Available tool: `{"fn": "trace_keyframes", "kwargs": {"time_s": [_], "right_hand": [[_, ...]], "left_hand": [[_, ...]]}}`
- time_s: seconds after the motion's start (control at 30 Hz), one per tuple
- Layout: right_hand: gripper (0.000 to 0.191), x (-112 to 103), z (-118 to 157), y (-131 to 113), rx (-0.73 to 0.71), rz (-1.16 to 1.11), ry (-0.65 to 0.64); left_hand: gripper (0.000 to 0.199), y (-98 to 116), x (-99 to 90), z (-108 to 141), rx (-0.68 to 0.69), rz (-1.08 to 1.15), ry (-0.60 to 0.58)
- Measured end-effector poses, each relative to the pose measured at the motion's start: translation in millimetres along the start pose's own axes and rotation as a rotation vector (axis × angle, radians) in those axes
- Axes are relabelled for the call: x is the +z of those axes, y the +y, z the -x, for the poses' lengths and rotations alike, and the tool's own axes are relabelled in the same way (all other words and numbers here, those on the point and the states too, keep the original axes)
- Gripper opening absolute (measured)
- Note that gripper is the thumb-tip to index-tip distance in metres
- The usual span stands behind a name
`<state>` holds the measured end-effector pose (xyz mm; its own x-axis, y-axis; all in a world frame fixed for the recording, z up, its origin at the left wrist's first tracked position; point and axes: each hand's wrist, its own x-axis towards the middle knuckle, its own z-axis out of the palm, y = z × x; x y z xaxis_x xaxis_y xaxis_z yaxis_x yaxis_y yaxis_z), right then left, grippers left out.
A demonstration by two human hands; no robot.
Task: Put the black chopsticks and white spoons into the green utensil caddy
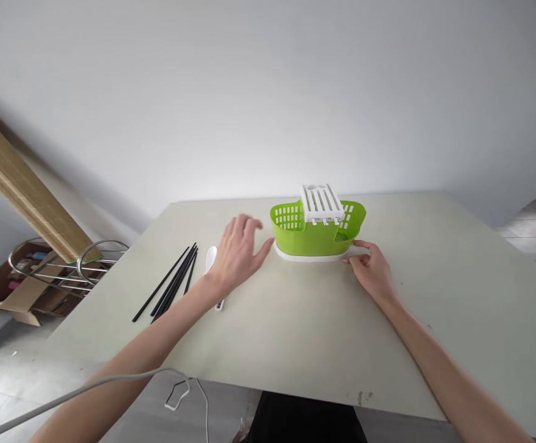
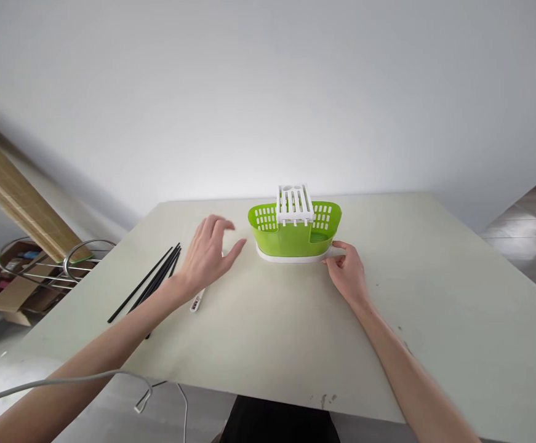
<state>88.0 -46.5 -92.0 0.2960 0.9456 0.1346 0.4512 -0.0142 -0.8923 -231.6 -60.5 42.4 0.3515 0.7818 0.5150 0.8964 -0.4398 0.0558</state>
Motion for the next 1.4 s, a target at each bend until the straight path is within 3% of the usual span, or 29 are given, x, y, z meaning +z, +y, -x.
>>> {"fn": "trace_keyframes", "kwargs": {"time_s": [0.07,0.13,0.23,0.37,0.63,0.9,1.03,1.17,1.4], "right_hand": [[0.051,0,1,-1,-0.001,-0.007,0.0],[0.052,-1,1,-3,0.012,-0.018,-0.007],[0.052,-2,2,-6,0.022,-0.028,-0.022],[0.053,-1,1,-10,-0.019,0.006,-0.073],[0.045,1,4,-12,-0.099,0.058,-0.129],[0.037,1,6,-14,-0.045,0.035,-0.155],[0.034,1,5,-13,-0.051,0.039,-0.149],[0.034,2,5,-13,-0.055,0.036,-0.142],[0.033,1,5,-13,-0.056,0.04,-0.152]], "left_hand": [[0.044,27,-2.5,-24,0.137,0.083,0.151],[0.049,51,-1.8,-48,0.235,0.094,0.176],[0.052,69,4.8,-73,0.32,0.046,0.083],[0.051,63,14.6,-83,0.3,-0.011,-0.068],[0.053,12,6.9,-85,0.238,-0.061,-0.171],[0.06,-93,-20.0,-90,0.07,-0.188,-0.33],[0.062,-134,-34.6,-86,0.015,-0.246,-0.383],[0.062,-156,-45.1,-78,-0.042,-0.297,-0.399],[0.061,-173,-50.4,-67,-0.098,-0.34,-0.342]]}}
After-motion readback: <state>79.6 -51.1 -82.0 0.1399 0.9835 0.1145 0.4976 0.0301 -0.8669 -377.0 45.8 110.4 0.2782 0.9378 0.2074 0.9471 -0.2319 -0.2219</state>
